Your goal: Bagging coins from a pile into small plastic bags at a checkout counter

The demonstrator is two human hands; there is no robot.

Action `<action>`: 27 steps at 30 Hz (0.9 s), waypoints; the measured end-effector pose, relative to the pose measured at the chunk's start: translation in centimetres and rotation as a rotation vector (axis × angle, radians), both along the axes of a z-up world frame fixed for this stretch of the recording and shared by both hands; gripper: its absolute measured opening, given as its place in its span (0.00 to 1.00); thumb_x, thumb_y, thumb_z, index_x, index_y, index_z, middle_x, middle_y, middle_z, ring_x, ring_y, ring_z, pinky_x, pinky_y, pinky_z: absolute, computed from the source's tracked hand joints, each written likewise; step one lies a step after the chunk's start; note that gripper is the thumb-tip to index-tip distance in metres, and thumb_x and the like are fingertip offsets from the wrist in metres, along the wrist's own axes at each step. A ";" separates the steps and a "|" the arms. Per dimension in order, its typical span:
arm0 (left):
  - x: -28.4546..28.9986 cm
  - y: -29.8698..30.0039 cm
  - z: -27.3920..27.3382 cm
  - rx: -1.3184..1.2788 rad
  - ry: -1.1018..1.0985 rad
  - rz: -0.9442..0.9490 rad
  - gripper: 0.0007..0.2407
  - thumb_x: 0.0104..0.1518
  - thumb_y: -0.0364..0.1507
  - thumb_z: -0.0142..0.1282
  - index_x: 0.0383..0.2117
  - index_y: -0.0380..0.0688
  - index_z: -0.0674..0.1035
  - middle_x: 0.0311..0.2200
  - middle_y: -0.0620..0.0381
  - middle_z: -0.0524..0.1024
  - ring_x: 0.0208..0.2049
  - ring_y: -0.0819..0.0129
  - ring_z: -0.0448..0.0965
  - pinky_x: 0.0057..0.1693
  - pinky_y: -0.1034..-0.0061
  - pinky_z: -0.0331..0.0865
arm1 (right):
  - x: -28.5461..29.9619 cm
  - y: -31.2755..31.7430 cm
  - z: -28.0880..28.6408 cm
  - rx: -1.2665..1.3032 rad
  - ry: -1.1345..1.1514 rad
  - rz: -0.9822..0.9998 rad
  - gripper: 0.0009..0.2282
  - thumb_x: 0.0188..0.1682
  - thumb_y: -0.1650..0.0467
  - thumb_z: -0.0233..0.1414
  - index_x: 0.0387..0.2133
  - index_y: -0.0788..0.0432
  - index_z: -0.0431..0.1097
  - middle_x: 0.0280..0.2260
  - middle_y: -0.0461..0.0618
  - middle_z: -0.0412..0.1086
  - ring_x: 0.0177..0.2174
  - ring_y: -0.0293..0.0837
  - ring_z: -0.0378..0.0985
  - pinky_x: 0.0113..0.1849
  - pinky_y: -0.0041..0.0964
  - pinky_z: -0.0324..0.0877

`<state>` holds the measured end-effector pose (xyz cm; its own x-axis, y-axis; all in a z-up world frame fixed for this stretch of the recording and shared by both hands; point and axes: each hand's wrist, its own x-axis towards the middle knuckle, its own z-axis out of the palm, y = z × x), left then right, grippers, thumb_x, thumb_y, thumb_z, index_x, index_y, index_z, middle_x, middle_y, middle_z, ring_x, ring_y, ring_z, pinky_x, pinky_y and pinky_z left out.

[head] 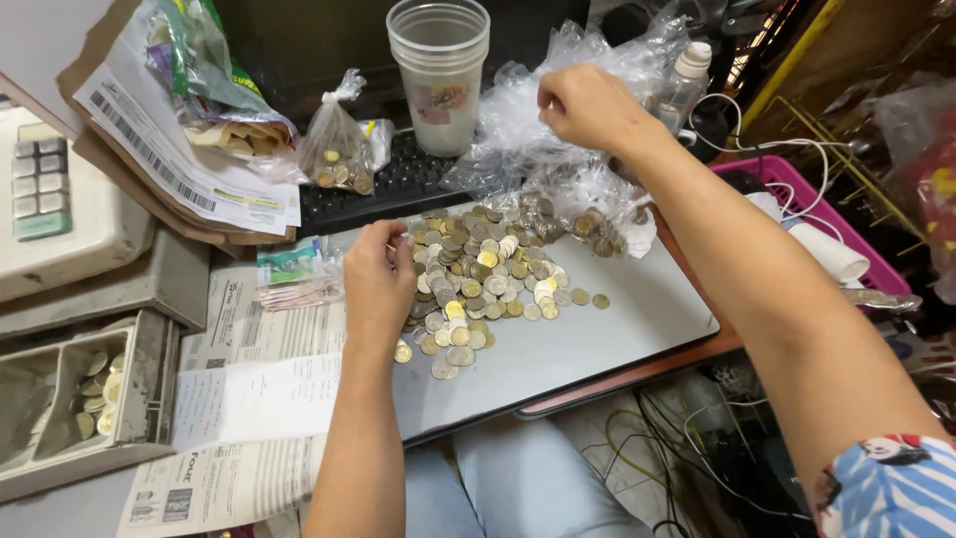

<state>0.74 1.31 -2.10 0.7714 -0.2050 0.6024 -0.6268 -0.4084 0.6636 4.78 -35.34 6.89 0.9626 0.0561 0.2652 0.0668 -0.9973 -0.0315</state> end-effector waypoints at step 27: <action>-3.4 -1.5 3.4 -0.350 0.474 -0.438 0.22 0.53 0.32 0.65 0.52 0.39 0.70 0.44 0.40 0.75 0.45 0.52 0.77 0.51 0.66 0.75 | -9.2 12.1 6.8 0.643 0.253 0.416 0.05 0.57 0.73 0.49 0.33 0.59 0.71 0.30 0.49 0.76 0.30 0.41 0.79 0.35 0.34 0.76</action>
<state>-2.65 -0.20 1.29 0.8570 -0.4108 0.3112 -0.2974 0.0991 0.9496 -4.38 -23.20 13.69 0.9315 0.3337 0.1444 0.3429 -0.6738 -0.6546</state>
